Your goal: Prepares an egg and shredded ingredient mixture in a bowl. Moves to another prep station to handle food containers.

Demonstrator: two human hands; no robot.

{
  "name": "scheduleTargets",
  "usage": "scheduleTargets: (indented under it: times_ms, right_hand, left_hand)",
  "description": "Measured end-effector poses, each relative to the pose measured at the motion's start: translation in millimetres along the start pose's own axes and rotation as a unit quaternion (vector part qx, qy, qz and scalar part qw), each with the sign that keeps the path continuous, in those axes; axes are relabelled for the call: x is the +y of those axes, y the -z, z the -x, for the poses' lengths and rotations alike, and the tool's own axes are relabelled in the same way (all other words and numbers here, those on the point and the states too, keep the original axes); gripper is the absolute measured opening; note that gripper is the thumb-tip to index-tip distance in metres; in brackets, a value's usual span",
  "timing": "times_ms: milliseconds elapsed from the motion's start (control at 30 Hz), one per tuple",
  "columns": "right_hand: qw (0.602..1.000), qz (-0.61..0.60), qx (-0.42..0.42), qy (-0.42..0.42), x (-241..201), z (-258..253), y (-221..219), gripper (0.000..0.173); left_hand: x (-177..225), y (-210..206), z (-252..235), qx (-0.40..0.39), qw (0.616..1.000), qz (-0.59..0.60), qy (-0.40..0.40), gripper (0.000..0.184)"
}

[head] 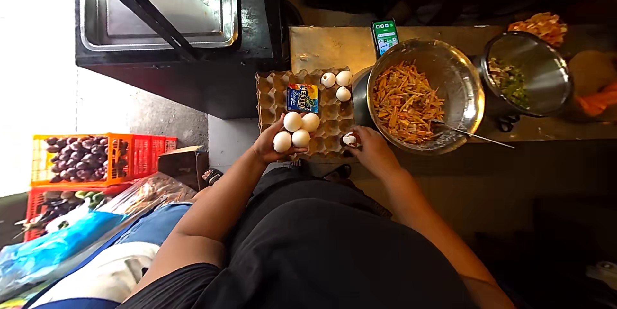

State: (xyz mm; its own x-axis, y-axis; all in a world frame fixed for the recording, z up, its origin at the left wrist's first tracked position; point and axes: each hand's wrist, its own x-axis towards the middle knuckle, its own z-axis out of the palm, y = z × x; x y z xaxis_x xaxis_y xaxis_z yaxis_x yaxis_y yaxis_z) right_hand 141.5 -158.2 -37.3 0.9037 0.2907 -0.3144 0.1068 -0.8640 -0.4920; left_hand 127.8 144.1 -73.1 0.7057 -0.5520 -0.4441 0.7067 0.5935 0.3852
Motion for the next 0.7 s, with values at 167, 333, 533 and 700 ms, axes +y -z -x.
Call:
scheduleTargets:
  times_ms: [167, 333, 533, 700]
  right_hand:
    - [1.0, -0.015, 0.005, 0.003, 11, -4, -14, 0.05]
    - [1.0, -0.014, -0.011, 0.009, 21, -9, -16, 0.049]
    - [0.999, 0.009, -0.022, 0.023, 8, -4, 5, 0.066]
    - [0.988, -0.02, 0.019, 0.152, -31, -16, 24, 0.06]
  left_hand:
    - [-4, 1, 2, 0.007, 1.0, 0.01, -0.024, 0.064]
    - [5, -1, -8, -0.039, 0.999, 0.007, -0.018, 0.061]
    - [5, -4, -15, -0.042, 0.999, 0.005, -0.01, 0.06]
    - [2, -5, -20, -0.064, 0.998, 0.0, 0.012, 0.06]
